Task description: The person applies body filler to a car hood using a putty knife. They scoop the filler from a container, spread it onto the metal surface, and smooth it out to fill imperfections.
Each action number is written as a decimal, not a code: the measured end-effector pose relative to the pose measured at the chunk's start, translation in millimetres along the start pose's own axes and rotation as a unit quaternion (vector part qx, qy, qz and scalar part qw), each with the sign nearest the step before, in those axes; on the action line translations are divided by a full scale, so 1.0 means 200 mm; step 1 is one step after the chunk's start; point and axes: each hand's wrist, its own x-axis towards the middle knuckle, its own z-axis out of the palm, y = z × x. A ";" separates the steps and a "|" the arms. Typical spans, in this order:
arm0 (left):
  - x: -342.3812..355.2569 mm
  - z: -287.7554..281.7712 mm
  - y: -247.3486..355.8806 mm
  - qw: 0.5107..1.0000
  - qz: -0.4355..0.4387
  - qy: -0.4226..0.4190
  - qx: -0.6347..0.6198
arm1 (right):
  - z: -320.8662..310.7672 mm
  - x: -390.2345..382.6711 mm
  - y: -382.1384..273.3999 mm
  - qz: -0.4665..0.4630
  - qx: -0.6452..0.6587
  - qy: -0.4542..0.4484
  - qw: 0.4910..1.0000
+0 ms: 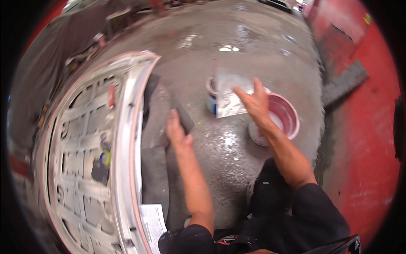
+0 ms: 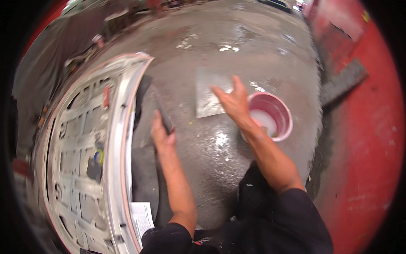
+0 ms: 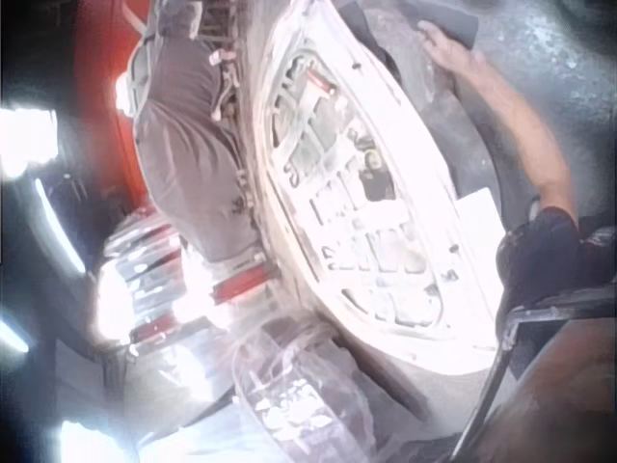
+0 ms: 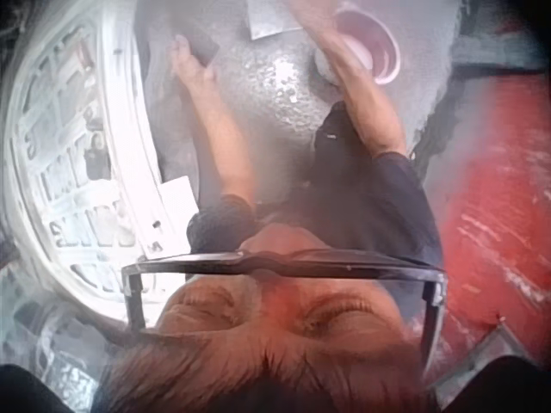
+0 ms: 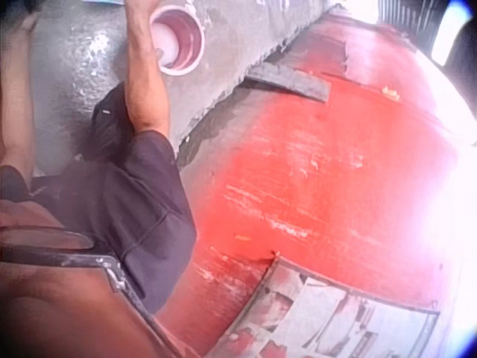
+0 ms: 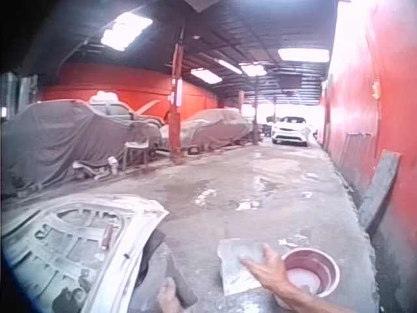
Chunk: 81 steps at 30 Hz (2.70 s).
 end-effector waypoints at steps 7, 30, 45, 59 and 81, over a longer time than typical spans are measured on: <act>0.04 -0.16 -0.14 0.819 -0.278 -0.404 -0.298 | 0.24 -0.35 -0.08 -0.487 -0.024 -0.138 0.862; -0.09 -0.06 0.09 0.954 -0.134 -0.244 -0.113 | -0.02 -0.09 -0.14 0.070 0.104 -0.155 0.980; -0.19 0.06 -0.12 0.976 -0.122 -0.149 -0.101 | 0.05 -0.15 0.04 0.356 0.366 -0.379 0.771; -0.54 0.04 -0.20 0.983 0.160 -0.093 0.004 | 0.13 -0.35 -0.08 0.095 0.040 -0.505 0.857; -0.43 0.05 -0.16 0.965 0.208 0.060 0.151 | 0.12 -0.31 -0.11 0.171 0.179 -0.482 0.841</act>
